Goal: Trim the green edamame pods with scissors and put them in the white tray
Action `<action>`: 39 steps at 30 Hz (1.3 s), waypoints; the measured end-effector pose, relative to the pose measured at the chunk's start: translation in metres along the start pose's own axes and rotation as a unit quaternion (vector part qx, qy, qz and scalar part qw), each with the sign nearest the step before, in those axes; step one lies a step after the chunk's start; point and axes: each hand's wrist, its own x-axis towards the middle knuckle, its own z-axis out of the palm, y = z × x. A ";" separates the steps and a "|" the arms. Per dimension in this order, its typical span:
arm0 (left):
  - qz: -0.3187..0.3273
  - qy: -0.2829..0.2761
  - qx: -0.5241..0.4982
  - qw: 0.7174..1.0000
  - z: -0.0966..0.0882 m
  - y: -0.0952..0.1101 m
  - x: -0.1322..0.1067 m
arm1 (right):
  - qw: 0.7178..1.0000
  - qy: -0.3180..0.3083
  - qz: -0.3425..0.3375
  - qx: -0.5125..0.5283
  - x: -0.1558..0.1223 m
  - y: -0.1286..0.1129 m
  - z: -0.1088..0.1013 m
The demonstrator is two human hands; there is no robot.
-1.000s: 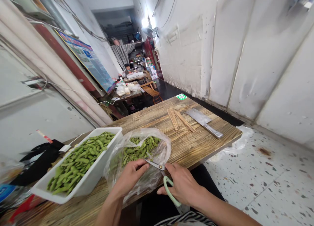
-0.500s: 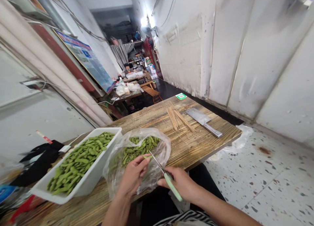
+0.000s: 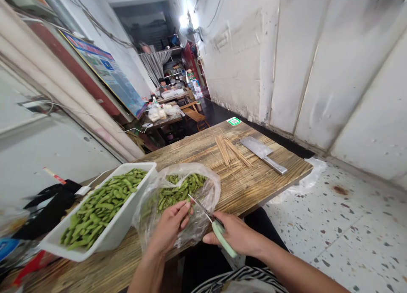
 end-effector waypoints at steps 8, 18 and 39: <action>-0.005 -0.066 0.090 0.994 0.001 0.000 -0.003 | 0.999 0.016 0.018 -0.036 0.002 0.001 0.001; -0.027 0.058 -0.105 0.992 -0.033 0.001 0.041 | 0.952 -0.052 0.098 0.284 0.003 0.023 0.009; 0.028 -0.028 0.157 0.987 -0.023 0.003 0.044 | 0.977 -0.047 0.064 0.198 0.004 0.009 -0.003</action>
